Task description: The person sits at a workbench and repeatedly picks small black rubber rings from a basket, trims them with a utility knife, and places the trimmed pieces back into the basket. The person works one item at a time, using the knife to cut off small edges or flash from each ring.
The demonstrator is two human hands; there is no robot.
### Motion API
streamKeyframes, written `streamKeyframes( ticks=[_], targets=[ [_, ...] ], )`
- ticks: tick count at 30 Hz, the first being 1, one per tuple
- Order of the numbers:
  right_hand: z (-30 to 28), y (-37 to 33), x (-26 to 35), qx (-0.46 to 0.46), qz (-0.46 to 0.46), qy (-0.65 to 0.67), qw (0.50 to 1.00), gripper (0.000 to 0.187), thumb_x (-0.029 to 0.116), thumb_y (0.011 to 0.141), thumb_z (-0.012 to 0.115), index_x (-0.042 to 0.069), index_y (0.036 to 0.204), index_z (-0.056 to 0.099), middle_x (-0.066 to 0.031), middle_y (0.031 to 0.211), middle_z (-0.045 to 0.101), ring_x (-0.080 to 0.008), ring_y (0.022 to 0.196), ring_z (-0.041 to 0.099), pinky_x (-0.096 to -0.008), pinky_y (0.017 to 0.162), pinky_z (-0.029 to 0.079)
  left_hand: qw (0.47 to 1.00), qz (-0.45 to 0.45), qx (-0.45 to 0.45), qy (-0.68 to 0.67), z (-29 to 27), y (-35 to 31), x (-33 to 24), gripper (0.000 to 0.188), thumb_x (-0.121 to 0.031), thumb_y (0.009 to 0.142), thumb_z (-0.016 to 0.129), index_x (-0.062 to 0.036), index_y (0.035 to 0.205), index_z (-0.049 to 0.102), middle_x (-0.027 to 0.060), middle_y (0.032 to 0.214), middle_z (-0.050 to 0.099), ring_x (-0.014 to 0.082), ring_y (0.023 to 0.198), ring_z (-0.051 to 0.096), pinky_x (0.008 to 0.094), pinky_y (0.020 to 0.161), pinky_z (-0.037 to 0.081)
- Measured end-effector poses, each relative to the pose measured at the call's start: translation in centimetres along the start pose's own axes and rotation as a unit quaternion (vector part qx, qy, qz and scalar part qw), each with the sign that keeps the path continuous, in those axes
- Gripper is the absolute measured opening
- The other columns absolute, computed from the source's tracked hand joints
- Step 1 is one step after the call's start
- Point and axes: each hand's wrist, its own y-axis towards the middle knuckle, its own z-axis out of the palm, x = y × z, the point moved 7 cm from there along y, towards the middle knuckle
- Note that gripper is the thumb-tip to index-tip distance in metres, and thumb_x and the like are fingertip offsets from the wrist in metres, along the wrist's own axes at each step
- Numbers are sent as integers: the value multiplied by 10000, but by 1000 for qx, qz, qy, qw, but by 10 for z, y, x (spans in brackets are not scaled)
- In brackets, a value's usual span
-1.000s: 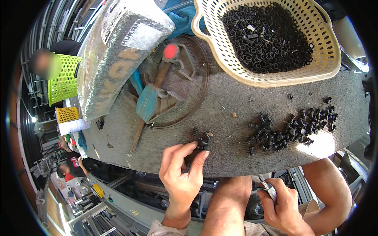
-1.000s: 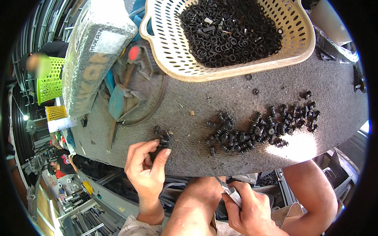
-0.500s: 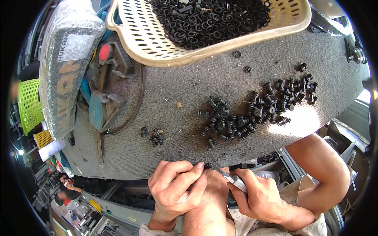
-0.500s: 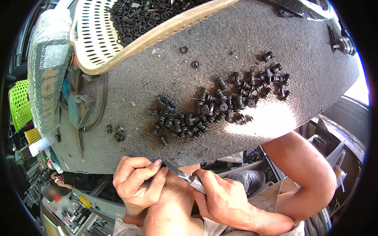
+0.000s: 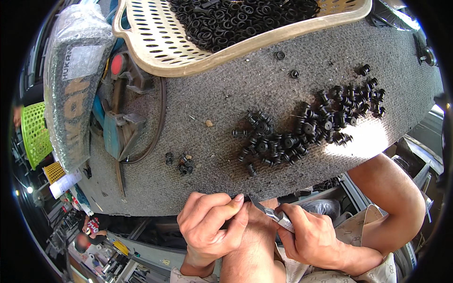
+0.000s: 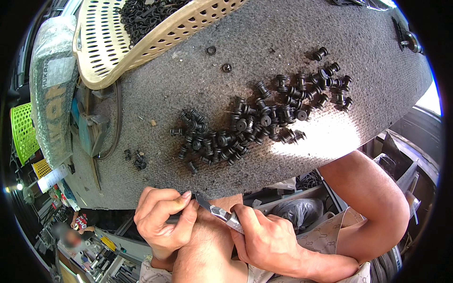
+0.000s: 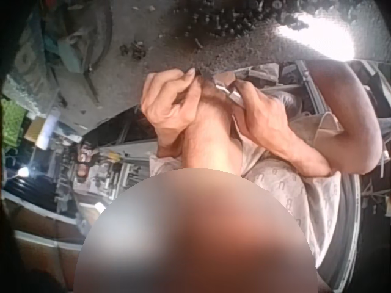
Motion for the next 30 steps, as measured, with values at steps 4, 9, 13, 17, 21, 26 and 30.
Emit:
streamKeyframes(
  ticks=[4,9,13,17,21,26,30],
  targets=[
    [0,0,3,0,-4,1,1000,384,85,896,743,-84,1204,587,-195,890,719,-351,681,732,-417,580,583,1000,-5,0,2,0,0,0,240,5,657,885,-68,854,767,20,814,707,197,651,607,313,561,479],
    [5,0,3,13,15,6,1000,367,90,905,736,-79,1189,577,-198,823,708,-363,652,725,-432,554,572,1000,3,4,8,0,2,-1,235,12,666,881,-69,845,751,23,813,708,198,646,605,311,560,479],
    [8,-1,2,7,45,12,999,278,134,930,706,-18,1118,566,-186,726,669,-381,568,686,-472,491,542,1000,-1,7,5,2,3,-2,222,31,684,871,-63,834,735,30,807,706,204,640,608,314,554,477],
    [17,-2,-2,36,102,0,994,247,171,957,667,6,1093,544,-205,708,675,-422,558,676,-513,488,541,1000,-6,7,-20,2,3,-2,216,61,690,855,-38,827,722,59,797,701,220,646,622,327,576,479],
    [18,-2,0,23,100,0,995,274,168,958,665,-16,1104,524,-223,684,669,-444,559,671,-539,500,536,999,-20,13,-37,1,2,-3,211,96,686,838,-8,827,720,100,786,699,237,679,644,335,637,493],
    [18,-3,-6,30,101,-14,994,243,184,970,653,-5,1047,520,-227,682,675,-444,552,673,-536,491,541,999,-15,5,-44,0,1,-5,194,66,715,854,-13,833,721,101,800,713,241,688,662,333,641,510],
    [8,-2,-6,-2,52,80,995,256,191,978,674,-15,1051,540,-197,613,651,-424,533,676,-523,473,533,999,-14,-8,-44,-1,1,-1,192,20,743,878,-28,879,751,90,824,730,235,695,680,335,627,527]
  ],
)
